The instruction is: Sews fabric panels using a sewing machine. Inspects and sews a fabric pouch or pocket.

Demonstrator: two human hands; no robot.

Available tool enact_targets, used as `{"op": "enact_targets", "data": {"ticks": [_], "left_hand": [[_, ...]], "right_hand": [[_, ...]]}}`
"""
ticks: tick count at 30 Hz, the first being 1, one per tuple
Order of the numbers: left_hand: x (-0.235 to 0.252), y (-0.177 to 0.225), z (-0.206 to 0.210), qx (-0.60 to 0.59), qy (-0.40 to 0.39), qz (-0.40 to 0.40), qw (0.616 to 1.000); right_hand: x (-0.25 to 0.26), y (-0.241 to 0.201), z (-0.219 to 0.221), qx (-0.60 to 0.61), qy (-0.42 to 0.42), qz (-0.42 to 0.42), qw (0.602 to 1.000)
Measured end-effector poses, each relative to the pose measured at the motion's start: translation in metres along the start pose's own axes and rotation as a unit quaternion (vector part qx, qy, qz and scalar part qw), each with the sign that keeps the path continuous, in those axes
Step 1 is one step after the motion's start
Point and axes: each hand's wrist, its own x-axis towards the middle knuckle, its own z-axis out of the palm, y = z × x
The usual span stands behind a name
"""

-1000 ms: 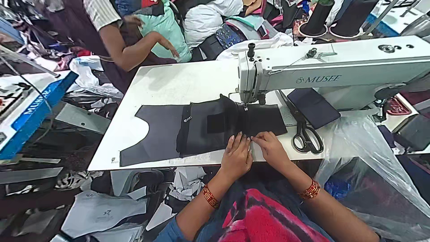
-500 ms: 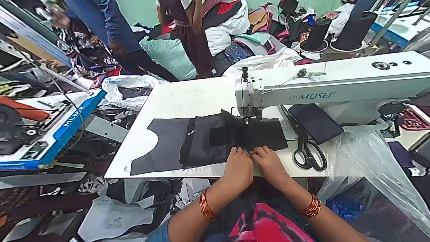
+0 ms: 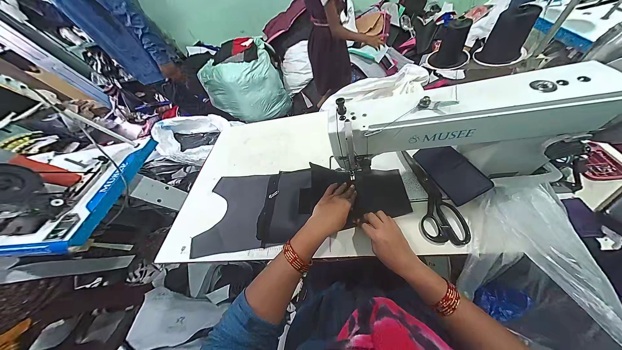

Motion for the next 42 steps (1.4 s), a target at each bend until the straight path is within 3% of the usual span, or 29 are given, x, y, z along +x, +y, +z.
{"op": "enact_targets", "data": {"ticks": [10, 17, 34, 42], "left_hand": [[0.007, -0.009, 0.013, -0.015, 0.072, -0.012, 0.997], [0.007, -0.005, 0.006, -0.031, 0.035, -0.043, 0.998], [0.012, -0.007, 0.004, -0.043, 0.033, -0.063, 0.997], [0.011, -0.012, 0.013, -0.025, 0.108, -0.037, 0.993]], "right_hand": [[-0.001, 0.000, -0.001, 0.009, -0.010, 0.010, 1.000], [-0.001, 0.001, -0.002, 0.008, -0.007, 0.011, 1.000], [-0.001, 0.002, -0.002, 0.002, 0.001, 0.003, 1.000], [0.000, 0.000, -0.006, 0.019, -0.016, 0.016, 1.000]]}}
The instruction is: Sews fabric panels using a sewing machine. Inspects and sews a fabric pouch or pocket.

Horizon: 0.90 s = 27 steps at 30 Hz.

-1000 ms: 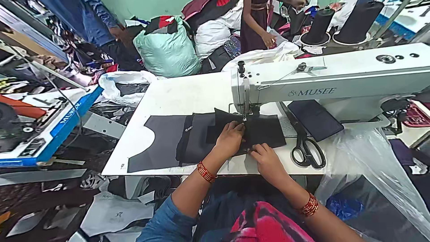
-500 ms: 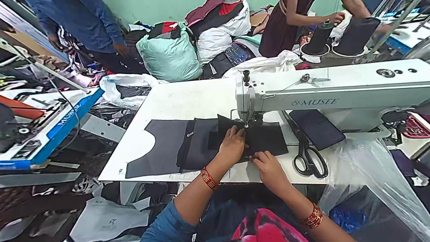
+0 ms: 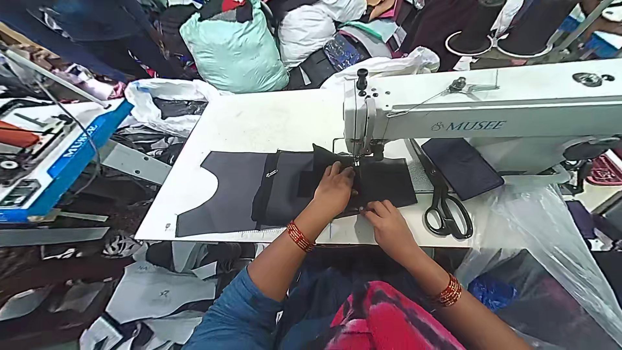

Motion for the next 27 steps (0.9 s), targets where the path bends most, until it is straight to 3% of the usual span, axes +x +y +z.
{"op": "enact_targets", "data": {"ticks": [11, 17, 27], "left_hand": [[-0.002, 0.002, -0.002, 0.009, -0.013, 0.000, 1.000], [0.000, 0.005, -0.010, -0.022, -0.079, -0.015, 0.996], [-0.001, 0.004, -0.016, -0.031, -0.097, -0.009, 0.995]], "right_hand": [[-0.001, 0.000, 0.001, -0.008, 0.004, -0.006, 1.000], [-0.001, 0.003, 0.004, -0.030, 0.016, -0.017, 0.999], [-0.002, 0.003, 0.005, -0.047, 0.018, -0.023, 0.998]]}}
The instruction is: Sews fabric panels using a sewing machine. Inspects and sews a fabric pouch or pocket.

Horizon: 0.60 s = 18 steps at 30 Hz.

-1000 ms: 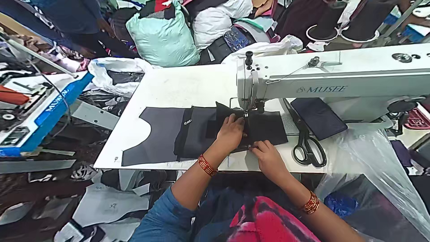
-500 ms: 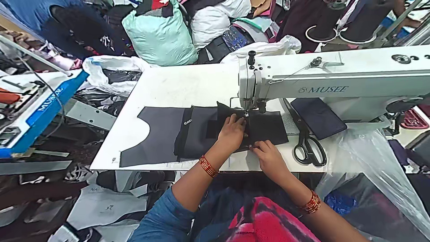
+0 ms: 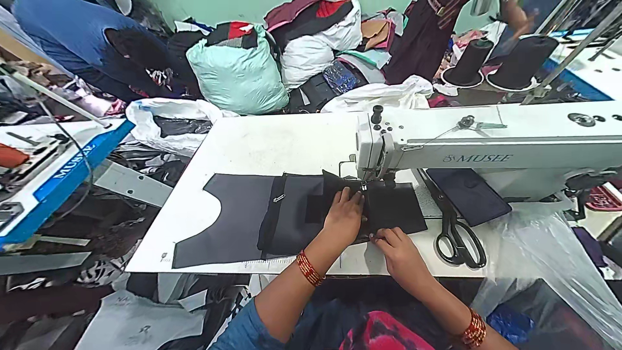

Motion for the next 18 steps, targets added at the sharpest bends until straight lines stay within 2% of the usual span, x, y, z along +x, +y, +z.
{"op": "enact_targets", "data": {"ticks": [18], "left_hand": [[0.0029, -0.0061, -0.0014, 0.002, 0.006, 0.018, 1.000]], "right_hand": [[0.0036, 0.0002, 0.0001, -0.005, -0.005, -0.004, 1.000]]}}
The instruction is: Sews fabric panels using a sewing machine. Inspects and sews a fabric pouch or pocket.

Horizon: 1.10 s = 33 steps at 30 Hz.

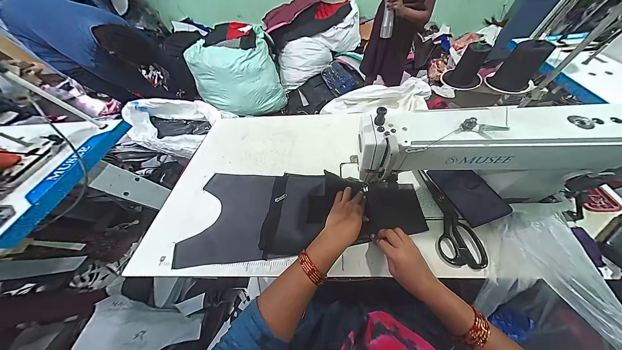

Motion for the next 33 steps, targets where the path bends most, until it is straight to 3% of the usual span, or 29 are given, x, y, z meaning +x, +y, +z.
{"op": "enact_targets", "data": {"ticks": [7, 21, 33], "left_hand": [[0.005, 0.000, -0.003, 0.001, -0.014, -0.009, 1.000], [0.014, -0.005, 0.004, 0.049, 0.035, 0.001, 0.998], [-0.022, 0.022, 0.023, -0.009, 0.022, -0.029, 0.999]], "right_hand": [[0.004, -0.001, 0.002, -0.004, -0.006, 0.017, 1.000], [0.009, -0.003, 0.005, -0.010, 0.008, 0.039, 0.999], [0.009, -0.004, 0.002, 0.011, 0.005, 0.051, 0.999]]}}
